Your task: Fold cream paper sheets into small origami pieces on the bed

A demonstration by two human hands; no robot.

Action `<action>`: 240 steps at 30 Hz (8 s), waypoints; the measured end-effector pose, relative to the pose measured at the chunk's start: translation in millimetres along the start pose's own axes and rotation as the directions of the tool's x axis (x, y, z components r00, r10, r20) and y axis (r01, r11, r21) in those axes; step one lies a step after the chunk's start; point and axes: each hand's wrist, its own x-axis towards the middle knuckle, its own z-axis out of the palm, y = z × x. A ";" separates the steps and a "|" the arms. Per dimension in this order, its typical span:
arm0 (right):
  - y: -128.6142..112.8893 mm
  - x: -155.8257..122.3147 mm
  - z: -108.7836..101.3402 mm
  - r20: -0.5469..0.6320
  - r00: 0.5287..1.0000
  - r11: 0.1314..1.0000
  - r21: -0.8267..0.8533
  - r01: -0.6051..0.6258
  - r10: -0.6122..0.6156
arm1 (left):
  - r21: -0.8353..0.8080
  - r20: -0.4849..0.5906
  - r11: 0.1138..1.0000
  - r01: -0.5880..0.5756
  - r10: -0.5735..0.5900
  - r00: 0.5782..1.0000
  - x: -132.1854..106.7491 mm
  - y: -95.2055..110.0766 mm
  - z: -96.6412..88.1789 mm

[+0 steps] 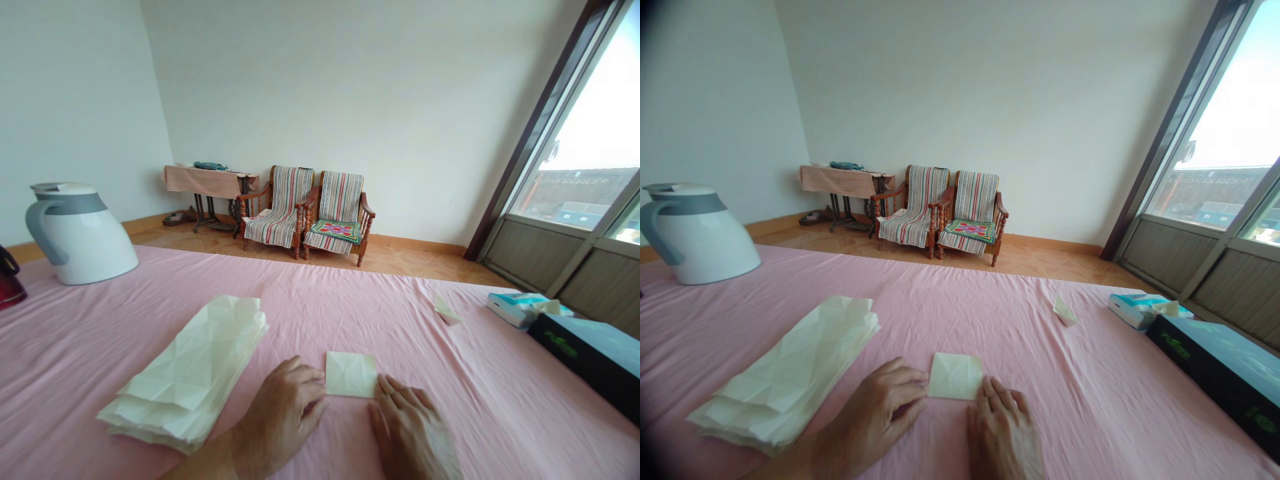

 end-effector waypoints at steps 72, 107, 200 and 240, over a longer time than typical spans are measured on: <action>-3.0 8.6 5.6 -0.001 1.000 0.999 0.020 0.031 -0.031 | 0.211 0.116 0.974 -0.086 0.062 0.991 -0.1 10.7 2.5; -1.6 44.7 -14.3 0.457 0.864 0.926 0.376 0.026 -0.210 | 0.166 0.244 0.986 0.004 -0.045 0.969 0.1 1.2 -15.7; -0.2 -8.6 11.2 -0.041 0.999 0.946 0.323 0.003 0.010 | -0.375 0.056 0.852 0.365 -0.372 0.927 16.3 18.5 0.3; -6.7 12.2 -14.7 -0.095 0.987 0.812 0.562 0.159 -0.127 | 0.314 0.071 0.889 -0.334 0.328 0.942 -8.8 29.9 -15.5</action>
